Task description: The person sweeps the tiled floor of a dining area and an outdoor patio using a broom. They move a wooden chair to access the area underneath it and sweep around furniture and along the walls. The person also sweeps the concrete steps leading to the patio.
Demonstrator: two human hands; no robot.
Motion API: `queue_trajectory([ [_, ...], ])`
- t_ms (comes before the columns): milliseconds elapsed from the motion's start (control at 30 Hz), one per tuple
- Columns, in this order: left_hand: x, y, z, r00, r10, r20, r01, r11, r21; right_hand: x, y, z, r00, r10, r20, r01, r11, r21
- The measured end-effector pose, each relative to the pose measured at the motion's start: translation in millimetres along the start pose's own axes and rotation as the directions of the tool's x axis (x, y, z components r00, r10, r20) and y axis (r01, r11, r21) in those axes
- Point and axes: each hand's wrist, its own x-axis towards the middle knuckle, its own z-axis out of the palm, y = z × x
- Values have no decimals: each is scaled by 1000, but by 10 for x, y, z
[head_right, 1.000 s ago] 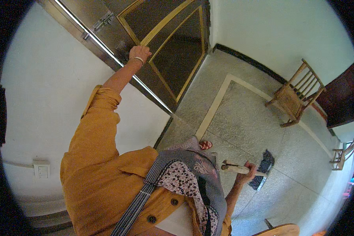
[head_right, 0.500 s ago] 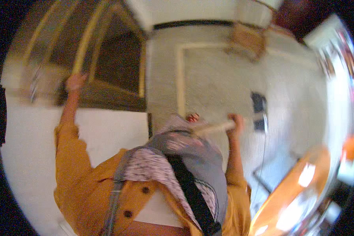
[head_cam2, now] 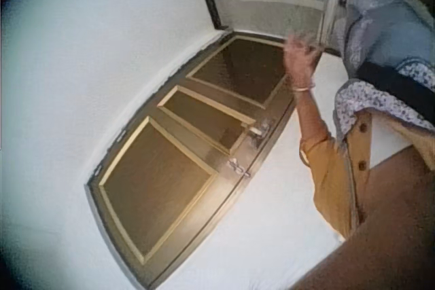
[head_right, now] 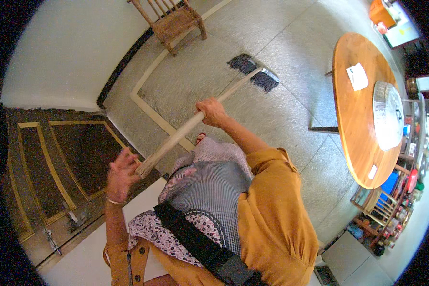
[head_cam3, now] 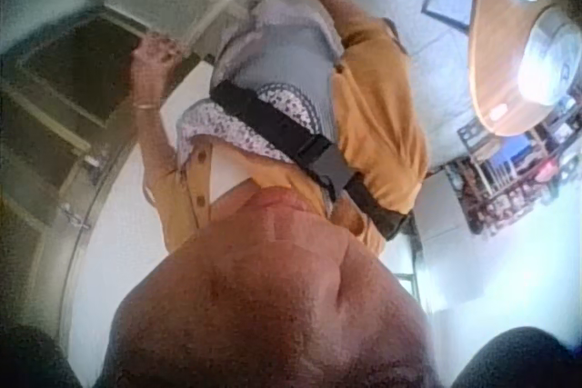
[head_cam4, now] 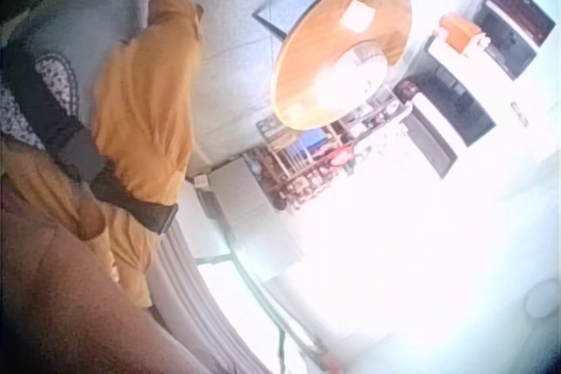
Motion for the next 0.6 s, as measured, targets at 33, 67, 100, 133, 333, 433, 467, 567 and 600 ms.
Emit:
queue_trajectory([
  [33, 47, -66, 303, 990, -72, 119, 93, 979, -181, -7, 104, 48, 998, 16, 57, -12, 998, -61],
  [67, 105, -78, 508, 977, -190, 95, 201, 971, -128, -39, 220, 99, 997, 3, 75, 5, 994, -109],
  [100, 170, -101, 671, 948, -307, 84, 317, 938, -144, -80, 354, 154, 994, 58, 96, -44, 989, -144],
  [133, 228, -126, 761, 910, -389, 144, 411, 890, -196, -135, 486, 212, 994, 79, 82, -64, 984, -165],
  [333, 16, -345, 484, 743, -666, -70, 669, 734, 119, -526, 547, 852, 953, 220, 208, -105, 884, -455],
  [433, -324, -120, 278, 705, -694, -149, 709, 693, 129, -517, 159, 1085, 913, 188, 363, -14, 902, -432],
  [467, -436, 17, 264, 691, -702, -173, 722, 676, 146, -481, -39, 1139, 881, 246, 405, -69, 912, -404],
  [567, -841, 348, 322, 733, -555, -392, 662, 716, 224, -433, -620, 1170, 839, 139, 526, 74, 928, -364],
  [600, -976, 458, 351, 690, -500, -523, 673, 709, 210, -397, -790, 1179, 822, 172, 542, 16, 946, -325],
])
